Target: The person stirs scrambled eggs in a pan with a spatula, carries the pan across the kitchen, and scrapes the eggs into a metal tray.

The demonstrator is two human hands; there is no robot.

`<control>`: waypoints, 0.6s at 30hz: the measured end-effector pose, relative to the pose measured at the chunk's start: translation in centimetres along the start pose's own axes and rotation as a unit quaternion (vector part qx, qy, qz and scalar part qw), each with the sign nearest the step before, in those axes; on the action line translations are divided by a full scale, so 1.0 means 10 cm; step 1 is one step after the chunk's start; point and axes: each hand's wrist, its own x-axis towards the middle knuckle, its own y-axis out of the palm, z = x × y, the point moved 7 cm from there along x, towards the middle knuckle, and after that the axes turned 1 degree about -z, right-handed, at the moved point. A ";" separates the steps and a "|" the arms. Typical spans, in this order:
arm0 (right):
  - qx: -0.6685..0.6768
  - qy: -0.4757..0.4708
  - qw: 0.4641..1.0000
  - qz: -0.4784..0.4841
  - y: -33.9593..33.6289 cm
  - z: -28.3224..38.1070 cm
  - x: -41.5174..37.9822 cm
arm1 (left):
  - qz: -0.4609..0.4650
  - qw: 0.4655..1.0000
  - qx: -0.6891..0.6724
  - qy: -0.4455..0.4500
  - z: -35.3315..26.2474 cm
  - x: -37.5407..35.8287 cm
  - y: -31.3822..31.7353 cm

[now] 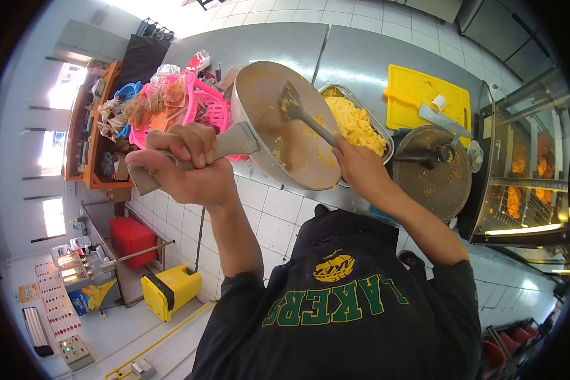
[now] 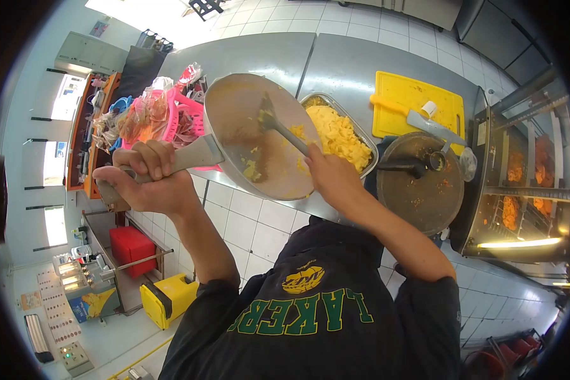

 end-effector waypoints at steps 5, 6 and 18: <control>-0.111 0.041 0.991 0.063 -0.17 -0.28 -0.31 | 0.012 1.000 0.020 0.012 0.03 0.01 -0.04; -0.109 0.045 0.991 0.063 -0.22 -0.26 -0.29 | 0.019 0.999 0.022 0.013 0.03 0.02 -0.03; -0.134 0.006 0.988 0.070 0.00 -0.20 -0.29 | 0.016 1.000 0.020 0.002 0.03 -0.06 0.12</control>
